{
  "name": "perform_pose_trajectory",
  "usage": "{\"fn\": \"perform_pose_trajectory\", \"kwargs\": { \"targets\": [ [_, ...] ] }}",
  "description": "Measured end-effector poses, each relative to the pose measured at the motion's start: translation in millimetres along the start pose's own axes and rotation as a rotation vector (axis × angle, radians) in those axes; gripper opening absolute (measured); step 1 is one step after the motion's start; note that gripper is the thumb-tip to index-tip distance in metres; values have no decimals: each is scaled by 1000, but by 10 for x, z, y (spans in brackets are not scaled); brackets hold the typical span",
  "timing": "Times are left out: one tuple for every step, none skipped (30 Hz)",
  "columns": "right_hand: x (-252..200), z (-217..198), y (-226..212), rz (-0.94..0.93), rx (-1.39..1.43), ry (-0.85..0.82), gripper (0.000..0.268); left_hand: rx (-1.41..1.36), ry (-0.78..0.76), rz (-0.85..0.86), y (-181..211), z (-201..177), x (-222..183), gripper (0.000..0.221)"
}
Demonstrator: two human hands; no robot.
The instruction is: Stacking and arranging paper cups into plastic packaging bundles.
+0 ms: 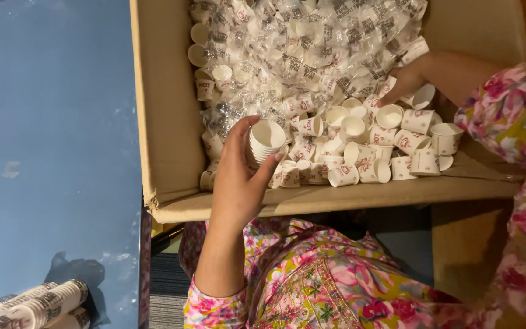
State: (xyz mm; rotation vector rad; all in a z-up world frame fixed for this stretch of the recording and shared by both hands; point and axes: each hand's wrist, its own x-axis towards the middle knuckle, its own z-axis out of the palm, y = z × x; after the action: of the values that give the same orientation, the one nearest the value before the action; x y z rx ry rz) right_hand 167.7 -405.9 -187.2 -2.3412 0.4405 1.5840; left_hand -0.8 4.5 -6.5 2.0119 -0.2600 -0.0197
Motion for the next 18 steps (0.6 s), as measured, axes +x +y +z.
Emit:
{"fn": "perform_pose_trajectory", "kwargs": {
  "targets": [
    [-15, 29, 25, 3, 5, 1, 62, -2, -5, 3, 5, -1, -4, 60],
    [-31, 36, 47, -1, 75, -10, 64, 28, -2, 2, 14, 2, 4, 60],
    [-49, 44, 63, -6, 144, -22, 65, 59, 1, 2, 22, 0, 10, 60],
    [-60, 48, 50, -5, 142, -18, 65, 56, 3, 4, 18, -3, 7, 60],
    [-69, 56, 33, -9, 185, -24, 67, 45, 15, 16, 11, -9, 0, 61],
    [-69, 58, 11, -15, 226, -30, 68, 34, 29, 27, -1, -10, -8, 61],
    [-176, 118, -134, -16, 222, -25, 68, 33, 34, 30, -10, -15, -7, 61],
    [-290, 182, -269, -131, 328, -103, 79, 65, 26, 54, -9, -18, -5, 61],
    [-403, 242, -403, -245, 434, -182, 91, 97, 18, 78, -8, -21, 1, 61],
    [-424, 322, -581, -247, 433, -180, 91, 99, 20, 80, -7, -25, 5, 61],
    [-446, 403, -756, -256, 422, -257, 99, 97, 14, 38, -5, -28, 7, 61],
    [-476, 480, -945, -265, 406, -336, 107, 96, 12, -7, 9, -37, 3, 62],
    [-406, 482, -977, -268, 400, -337, 107, 99, 19, -9, -5, -27, 8, 62],
    [-320, 519, -1013, -365, 354, -378, 105, 82, 16, 11, -33, -20, -3, 62],
    [-231, 555, -1052, -461, 307, -418, 104, 66, 14, 31, -65, -14, -12, 63],
    [-558, 525, -1141, -463, 301, -421, 104, 68, 20, 28, -76, -16, -9, 63],
    [-887, 494, -1229, -492, 359, -390, 98, 85, 30, 49, -86, -21, -5, 64],
    [-1221, 470, -1295, -519, 420, -355, 95, 100, 36, 72, -97, -16, -6, 64]
  ]
}}
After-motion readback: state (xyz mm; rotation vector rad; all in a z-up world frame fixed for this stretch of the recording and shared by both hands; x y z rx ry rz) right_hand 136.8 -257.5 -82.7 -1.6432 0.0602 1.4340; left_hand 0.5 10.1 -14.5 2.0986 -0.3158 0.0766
